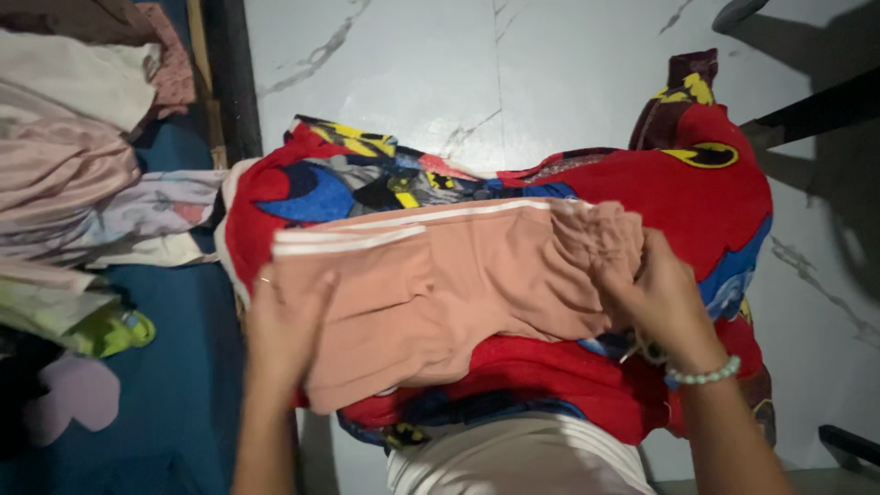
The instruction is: The person folds a pair of peach pants and a green patterned shirt by hand on a bed.
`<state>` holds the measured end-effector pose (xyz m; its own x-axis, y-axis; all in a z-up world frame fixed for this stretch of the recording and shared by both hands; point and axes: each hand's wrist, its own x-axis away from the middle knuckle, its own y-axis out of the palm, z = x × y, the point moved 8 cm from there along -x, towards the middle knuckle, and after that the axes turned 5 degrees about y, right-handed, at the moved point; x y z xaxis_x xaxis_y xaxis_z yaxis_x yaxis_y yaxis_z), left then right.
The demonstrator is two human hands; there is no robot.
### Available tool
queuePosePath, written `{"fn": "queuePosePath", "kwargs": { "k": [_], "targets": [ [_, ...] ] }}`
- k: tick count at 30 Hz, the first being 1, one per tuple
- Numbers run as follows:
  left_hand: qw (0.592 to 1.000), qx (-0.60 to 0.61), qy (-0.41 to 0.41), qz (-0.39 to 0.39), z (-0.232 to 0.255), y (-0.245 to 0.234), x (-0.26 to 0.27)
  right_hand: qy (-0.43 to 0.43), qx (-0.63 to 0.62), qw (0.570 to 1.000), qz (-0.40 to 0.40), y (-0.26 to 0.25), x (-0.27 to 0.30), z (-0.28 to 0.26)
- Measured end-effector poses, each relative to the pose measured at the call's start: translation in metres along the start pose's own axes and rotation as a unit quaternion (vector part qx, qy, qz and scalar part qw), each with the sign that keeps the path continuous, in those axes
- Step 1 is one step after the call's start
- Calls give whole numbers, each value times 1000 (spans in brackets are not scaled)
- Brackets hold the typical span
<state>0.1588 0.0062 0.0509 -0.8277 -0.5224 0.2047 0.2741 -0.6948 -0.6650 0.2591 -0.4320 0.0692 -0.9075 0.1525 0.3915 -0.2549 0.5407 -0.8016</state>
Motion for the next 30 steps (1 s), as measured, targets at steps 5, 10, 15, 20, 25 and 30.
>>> {"fn": "queuePosePath", "kwargs": {
  "k": [5,10,15,20,25,30],
  "targets": [
    [995,79,33,48,-12,-73,-22,-171,-292,939,-63,2,-8,-47],
    [976,-82,163,122,-8,-79,-35,-170,-309,933,-78,24,-59,-57],
    [960,-129,244,39,24,12,-8,-113,-310,940,-91,42,-81,-41],
    [957,-147,250,15,30,41,21,-102,-320,938,-86,35,-82,-25],
    [968,-100,229,17,23,43,13,-114,-341,929,-86,29,-76,-26],
    [969,-57,242,5,50,65,28,-129,-343,927,-81,20,-69,-28]
  ]
}}
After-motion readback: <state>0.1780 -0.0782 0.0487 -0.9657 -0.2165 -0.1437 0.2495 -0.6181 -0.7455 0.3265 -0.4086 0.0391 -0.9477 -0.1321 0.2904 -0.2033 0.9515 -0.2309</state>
